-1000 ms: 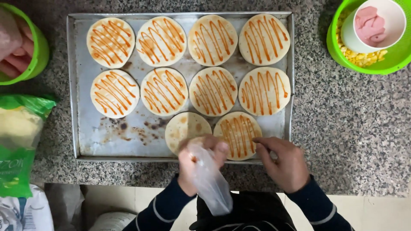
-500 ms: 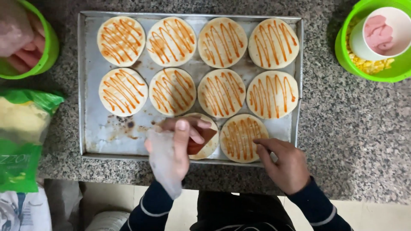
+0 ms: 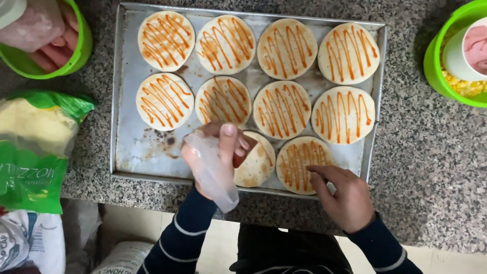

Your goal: The person pours red sauce from a large bottle into a plastic piping bag, then pipes the sauce onto round flatbreads arranged on a metal tray. They place slices of ham on top of the sauced flatbreads. The scene shows a kitchen counter with trays of dough, a scale, and ingredient containers.

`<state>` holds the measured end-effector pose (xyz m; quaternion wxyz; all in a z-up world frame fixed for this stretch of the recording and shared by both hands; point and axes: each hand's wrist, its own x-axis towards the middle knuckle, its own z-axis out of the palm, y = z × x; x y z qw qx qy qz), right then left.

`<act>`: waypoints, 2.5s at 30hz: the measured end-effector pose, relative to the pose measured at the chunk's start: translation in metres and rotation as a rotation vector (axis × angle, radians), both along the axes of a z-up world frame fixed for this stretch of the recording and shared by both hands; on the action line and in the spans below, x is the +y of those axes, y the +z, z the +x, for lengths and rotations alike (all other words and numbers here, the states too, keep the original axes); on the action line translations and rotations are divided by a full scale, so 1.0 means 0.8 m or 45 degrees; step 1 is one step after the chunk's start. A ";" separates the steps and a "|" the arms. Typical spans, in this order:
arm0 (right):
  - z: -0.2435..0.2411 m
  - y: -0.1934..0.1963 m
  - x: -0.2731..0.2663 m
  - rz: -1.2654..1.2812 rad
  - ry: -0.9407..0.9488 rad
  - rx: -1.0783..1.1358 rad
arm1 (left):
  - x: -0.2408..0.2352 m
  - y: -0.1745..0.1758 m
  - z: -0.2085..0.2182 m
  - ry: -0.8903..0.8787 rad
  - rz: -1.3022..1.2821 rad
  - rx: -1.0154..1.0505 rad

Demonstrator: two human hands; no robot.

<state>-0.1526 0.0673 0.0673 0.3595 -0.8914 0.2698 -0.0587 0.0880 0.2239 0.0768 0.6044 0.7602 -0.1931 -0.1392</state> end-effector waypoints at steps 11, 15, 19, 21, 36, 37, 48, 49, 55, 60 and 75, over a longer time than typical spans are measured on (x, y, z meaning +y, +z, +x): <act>0.021 0.005 0.008 -0.004 0.050 -0.008 | 0.010 0.060 0.013 -0.022 -0.169 0.147; 0.024 0.005 0.009 -0.027 0.054 0.005 | 0.063 -0.063 -0.047 -0.370 -1.231 1.330; 0.025 0.006 0.008 -0.032 0.080 -0.005 | 0.032 0.027 -0.010 -0.035 -0.572 0.672; 0.028 0.008 0.011 -0.019 0.083 0.004 | 0.038 0.029 0.001 0.090 -0.082 0.032; 0.047 0.003 0.032 0.004 0.116 0.006 | 0.098 -0.063 -0.020 -0.651 -0.619 0.508; 0.049 0.003 0.033 0.010 0.125 -0.011 | 0.103 -0.074 -0.019 -0.335 -0.601 0.753; 0.064 0.005 0.034 0.003 0.191 -0.031 | 0.105 -0.036 -0.004 -0.283 -0.857 0.860; 0.066 0.005 0.033 0.002 0.190 -0.022 | 0.098 -0.014 0.012 -0.013 -0.383 0.682; 0.070 -0.001 0.034 0.011 0.198 -0.008 | 0.105 -0.035 -0.006 0.404 -0.470 1.073; 0.072 0.000 0.034 -0.022 0.201 -0.036 | 0.108 0.048 0.050 0.128 0.088 -0.055; 0.125 0.071 0.056 0.072 0.116 -0.197 | 0.112 0.002 0.033 0.813 -1.216 1.233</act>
